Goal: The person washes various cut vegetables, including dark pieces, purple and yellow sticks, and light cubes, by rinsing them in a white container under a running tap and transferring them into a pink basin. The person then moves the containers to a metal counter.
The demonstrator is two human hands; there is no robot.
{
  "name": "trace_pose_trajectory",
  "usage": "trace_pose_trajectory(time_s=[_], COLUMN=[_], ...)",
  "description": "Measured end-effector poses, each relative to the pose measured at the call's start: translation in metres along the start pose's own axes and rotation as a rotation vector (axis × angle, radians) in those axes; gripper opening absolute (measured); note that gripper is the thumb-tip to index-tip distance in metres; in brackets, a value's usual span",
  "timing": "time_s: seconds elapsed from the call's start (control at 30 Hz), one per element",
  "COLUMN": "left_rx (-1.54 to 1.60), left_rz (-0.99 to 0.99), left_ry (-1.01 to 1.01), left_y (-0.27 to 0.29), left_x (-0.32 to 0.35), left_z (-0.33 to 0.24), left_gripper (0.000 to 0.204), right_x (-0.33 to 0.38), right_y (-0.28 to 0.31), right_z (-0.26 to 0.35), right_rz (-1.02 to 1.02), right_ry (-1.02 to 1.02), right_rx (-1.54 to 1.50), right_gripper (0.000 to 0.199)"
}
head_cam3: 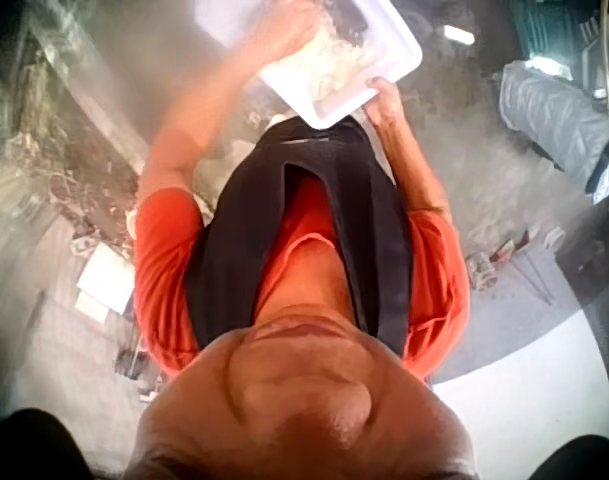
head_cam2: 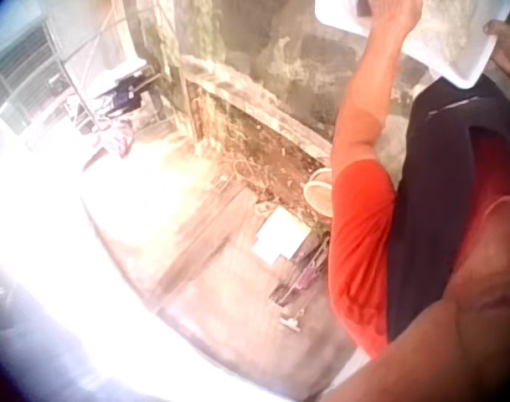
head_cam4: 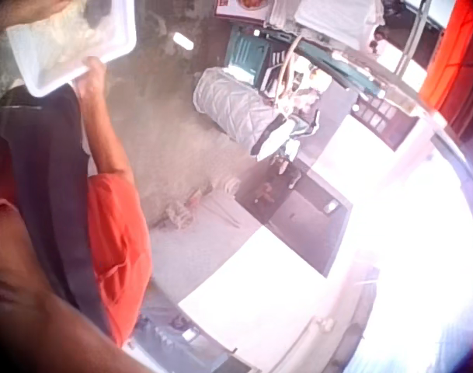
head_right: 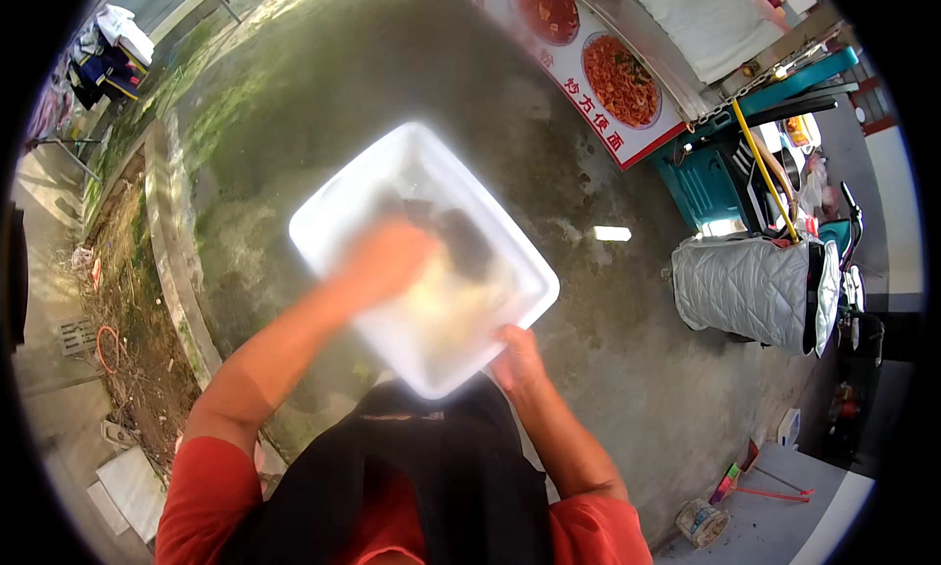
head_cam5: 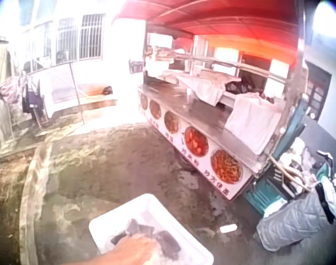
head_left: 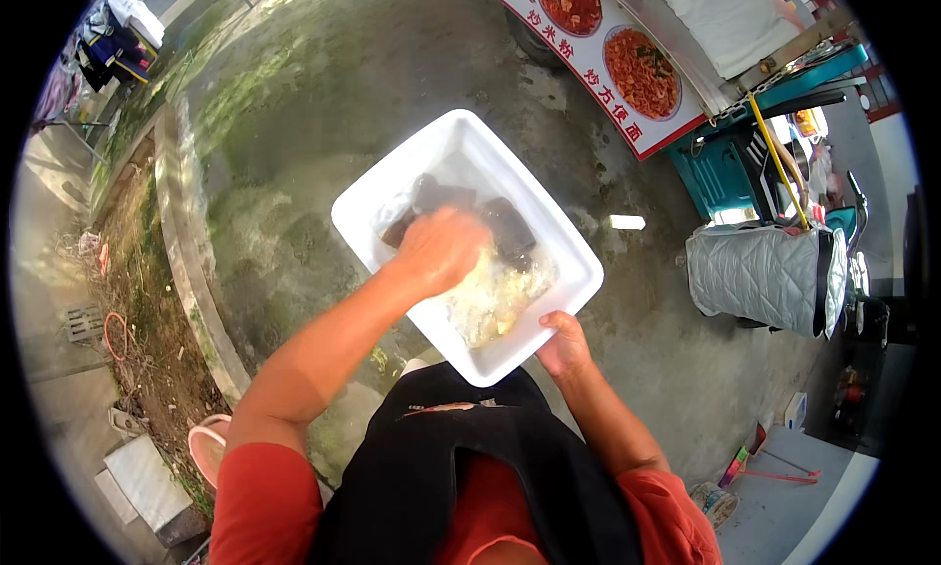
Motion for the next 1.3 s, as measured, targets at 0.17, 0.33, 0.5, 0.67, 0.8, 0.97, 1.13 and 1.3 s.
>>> trace_pose_trajectory(time_s=[0.17, 0.33, 0.5, 0.67, 0.8, 0.97, 1.13, 1.3], left_rx=[-0.248, -0.347, -0.175, -0.044, 0.444, 1.265, 1.255, 1.326], left_rz=[-0.052, -0.116, -0.016, -0.393, -0.878, -0.201, -0.05, 0.225], left_ry=[0.111, -0.042, -0.083, 0.021, -0.009, 0.125, 0.074, 0.086], left_y=[0.049, 0.116, 0.243, 0.384, 0.42, 0.378, 0.383, 0.387], left_x=[-0.127, -0.223, -0.322, -0.409, -0.47, -0.574, -0.685, -0.783], left_z=[0.114, 0.149, 0.164, 0.215, 0.266, 0.287, 0.27, 0.269], left_gripper=[0.025, 0.03, 0.019, 0.013, 0.043, 0.068, 0.045, 0.042], right_x=[-0.129, -0.238, -0.35, -0.455, -0.544, -0.641, -0.7, -0.697], right_y=[-0.034, -0.109, -0.198, -0.274, -0.308, -0.352, -0.355, -0.288], right_z=[0.028, 0.07, 0.122, 0.188, 0.231, 0.272, 0.307, 0.347], right_rz=[-0.025, -0.031, 0.013, -0.064, -0.006, -0.029, -0.148, -0.319], right_ry=[-0.118, -0.117, -0.082, -0.003, 0.072, 0.193, 0.249, 0.147], right_rx=[-0.034, -0.017, -0.093, -0.124, -0.23, -0.275, -0.17, 0.15], right_gripper=[0.059, 0.061, 0.058, 0.053, 0.044, 0.052, 0.045, 0.043])
Point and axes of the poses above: each hand's wrist, its own x-axis away from the middle knuckle, its own y-axis out of the back of the hand, z = x × y, the point moved 4 cm from there along -x, towards the middle knuckle, and after that the axes turned 9 degrees about y, right-handed, at the moved point
